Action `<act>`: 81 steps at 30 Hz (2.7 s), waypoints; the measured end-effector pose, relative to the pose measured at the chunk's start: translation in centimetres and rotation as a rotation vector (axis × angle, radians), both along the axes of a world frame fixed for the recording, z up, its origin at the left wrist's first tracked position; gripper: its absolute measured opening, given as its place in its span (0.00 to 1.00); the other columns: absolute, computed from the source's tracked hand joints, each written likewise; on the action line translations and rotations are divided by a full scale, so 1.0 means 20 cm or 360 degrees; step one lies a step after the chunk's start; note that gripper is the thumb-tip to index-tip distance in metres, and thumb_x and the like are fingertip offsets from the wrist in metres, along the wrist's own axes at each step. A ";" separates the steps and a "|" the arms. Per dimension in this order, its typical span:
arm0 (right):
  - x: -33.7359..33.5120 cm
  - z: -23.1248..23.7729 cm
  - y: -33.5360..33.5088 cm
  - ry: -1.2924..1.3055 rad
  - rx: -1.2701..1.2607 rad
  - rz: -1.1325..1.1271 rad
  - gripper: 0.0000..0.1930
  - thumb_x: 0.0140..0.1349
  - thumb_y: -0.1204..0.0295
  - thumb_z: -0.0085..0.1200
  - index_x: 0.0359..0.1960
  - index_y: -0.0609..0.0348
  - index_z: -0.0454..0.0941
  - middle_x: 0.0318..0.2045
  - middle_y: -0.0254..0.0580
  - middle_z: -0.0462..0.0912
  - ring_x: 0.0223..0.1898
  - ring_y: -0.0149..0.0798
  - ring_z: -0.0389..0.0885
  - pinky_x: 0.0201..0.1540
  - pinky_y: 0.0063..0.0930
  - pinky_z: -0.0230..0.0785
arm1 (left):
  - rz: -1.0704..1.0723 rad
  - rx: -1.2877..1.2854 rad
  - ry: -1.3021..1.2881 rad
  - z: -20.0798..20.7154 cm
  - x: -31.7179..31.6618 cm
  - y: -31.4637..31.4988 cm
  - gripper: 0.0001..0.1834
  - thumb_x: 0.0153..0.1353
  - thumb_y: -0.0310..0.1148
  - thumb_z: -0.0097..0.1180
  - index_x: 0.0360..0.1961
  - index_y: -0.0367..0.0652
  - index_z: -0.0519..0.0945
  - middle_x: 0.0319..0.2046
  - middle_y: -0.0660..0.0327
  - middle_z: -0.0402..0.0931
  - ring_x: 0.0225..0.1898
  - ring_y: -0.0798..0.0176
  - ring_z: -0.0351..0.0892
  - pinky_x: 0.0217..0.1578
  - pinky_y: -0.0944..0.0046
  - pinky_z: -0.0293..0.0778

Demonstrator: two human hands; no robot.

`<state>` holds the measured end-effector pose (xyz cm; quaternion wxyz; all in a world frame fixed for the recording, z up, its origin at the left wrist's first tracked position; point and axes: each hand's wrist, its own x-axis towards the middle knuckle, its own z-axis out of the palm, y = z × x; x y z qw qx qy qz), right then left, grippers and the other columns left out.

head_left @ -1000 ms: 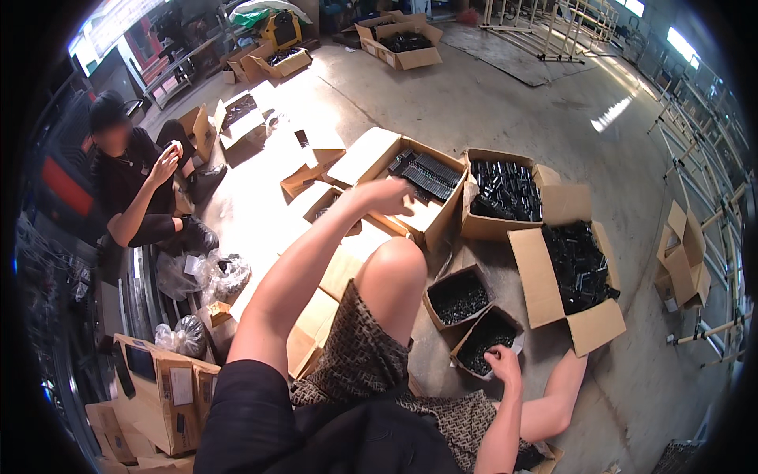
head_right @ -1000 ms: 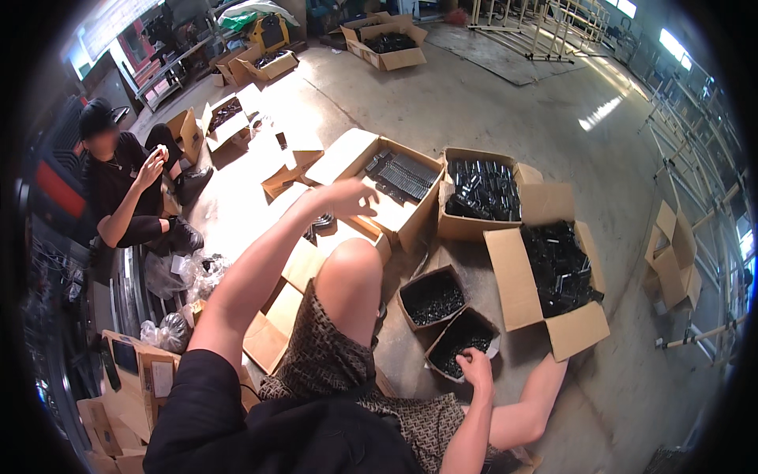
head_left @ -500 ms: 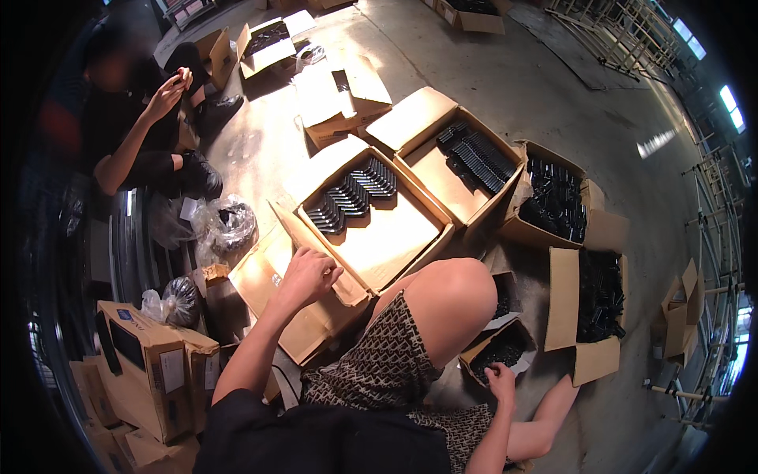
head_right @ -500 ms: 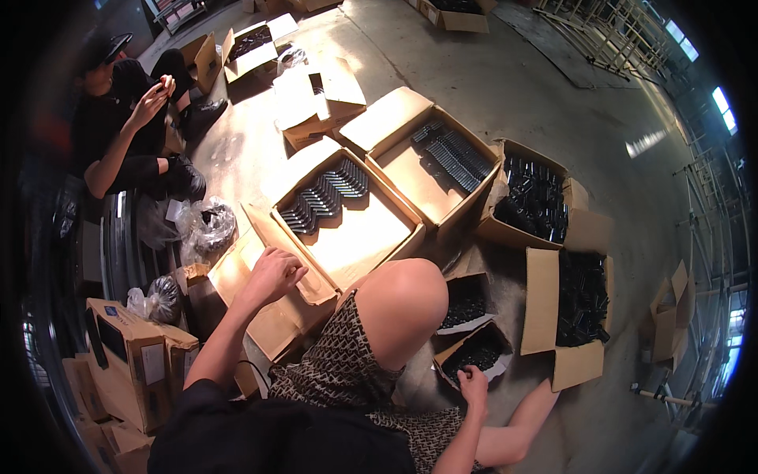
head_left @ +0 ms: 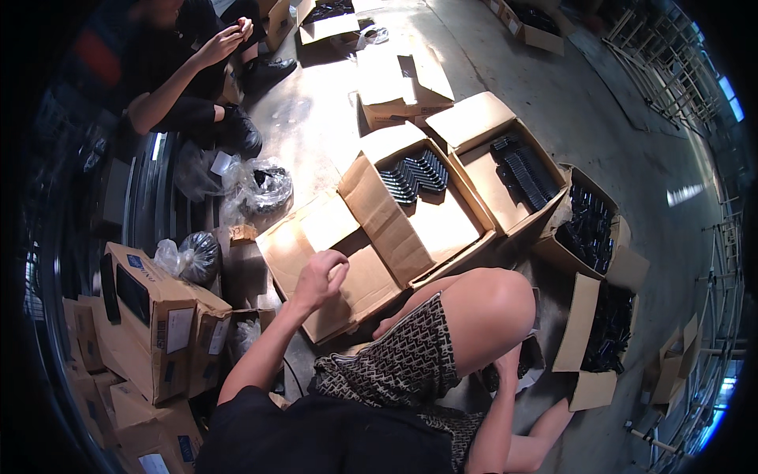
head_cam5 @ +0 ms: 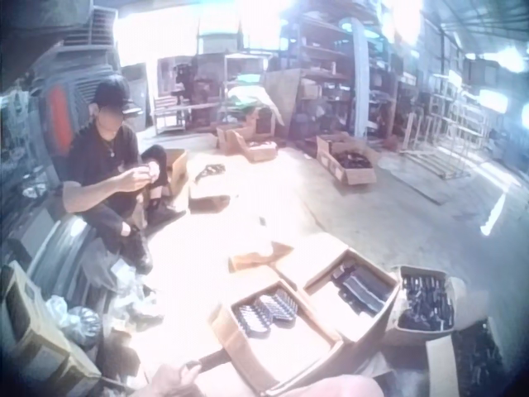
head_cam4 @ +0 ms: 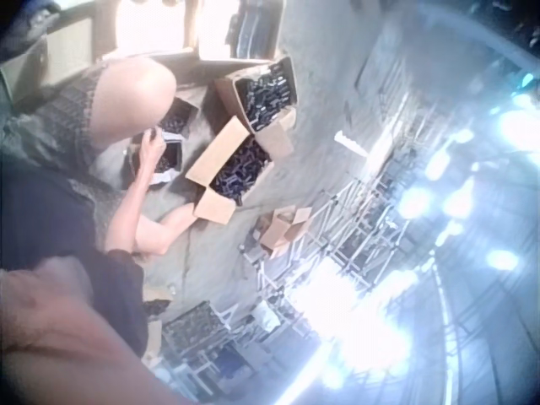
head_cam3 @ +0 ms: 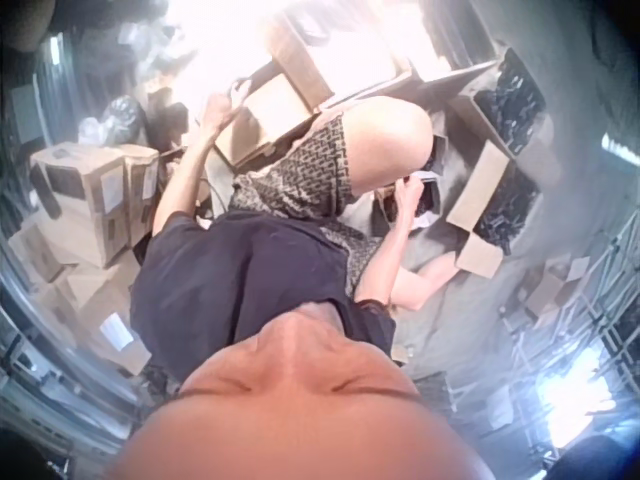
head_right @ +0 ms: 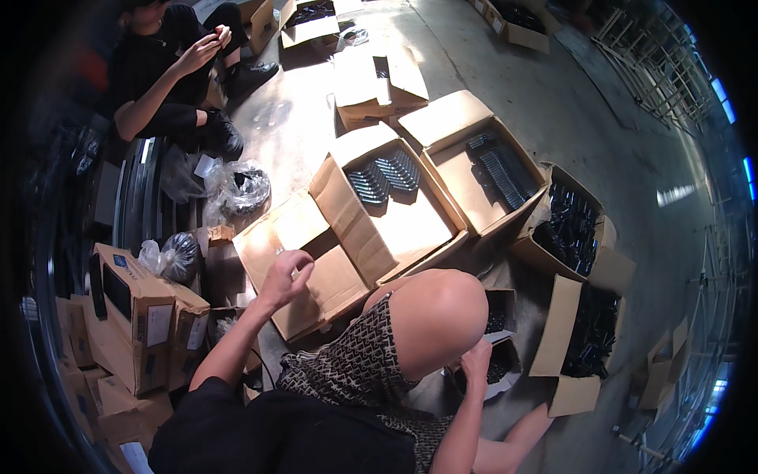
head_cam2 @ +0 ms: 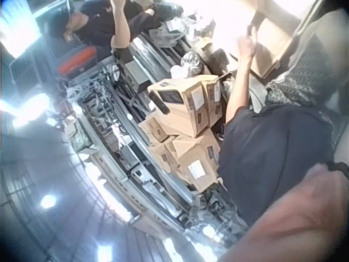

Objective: The person sorts black plastic components from small bins into larger cardboard boxes while sitting on the floor.

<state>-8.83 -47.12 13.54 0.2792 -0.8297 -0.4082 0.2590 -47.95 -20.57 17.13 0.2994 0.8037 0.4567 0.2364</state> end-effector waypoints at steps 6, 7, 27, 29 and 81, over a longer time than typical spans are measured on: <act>-0.30 0.18 0.40 0.0414 0.0201 0.0104 0.15 0.59 0.67 0.62 0.42 0.67 0.82 0.28 0.47 0.85 0.30 0.40 0.84 0.38 0.33 0.75 | -0.0425 0.0152 0.0549 -0.25 0.29 -0.31 0.39 0.53 0.40 0.64 0.62 0.32 0.64 0.65 0.38 0.58 0.70 0.39 0.54 0.70 0.48 0.53; -0.35 0.21 0.46 0.0503 0.0234 0.0099 0.15 0.59 0.67 0.63 0.42 0.67 0.82 0.28 0.46 0.85 0.30 0.40 0.84 0.38 0.33 0.75 | -0.0370 0.0232 0.0639 -0.31 0.35 -0.33 0.42 0.51 0.40 0.65 0.63 0.30 0.62 0.66 0.36 0.56 0.71 0.37 0.52 0.71 0.47 0.51; -0.67 0.03 0.98 0.0444 -0.0355 0.0341 0.22 0.58 0.60 0.66 0.48 0.65 0.80 0.31 0.42 0.83 0.32 0.37 0.80 0.36 0.31 0.73 | -0.0518 0.0394 0.0509 -0.45 0.46 -0.18 0.16 0.48 0.31 0.59 0.37 0.34 0.74 0.39 0.45 0.72 0.49 0.43 0.70 0.59 0.49 0.62; -0.66 0.10 0.94 0.0384 -0.0209 0.0390 0.21 0.59 0.61 0.65 0.48 0.64 0.80 0.32 0.41 0.83 0.33 0.36 0.80 0.37 0.30 0.73 | -0.0652 0.0380 0.0337 -0.49 0.45 -0.13 0.12 0.47 0.30 0.58 0.33 0.39 0.74 0.34 0.52 0.73 0.43 0.50 0.72 0.52 0.55 0.65; -0.57 0.08 0.74 0.0418 -0.0019 0.0853 0.32 0.63 0.67 0.59 0.66 0.65 0.63 0.53 0.55 0.78 0.55 0.44 0.77 0.61 0.34 0.66 | -0.0078 -0.1083 -0.0076 -0.45 -0.13 0.85 0.25 0.57 0.53 0.66 0.22 0.40 0.81 0.17 0.71 0.70 0.22 0.76 0.64 0.23 0.70 0.59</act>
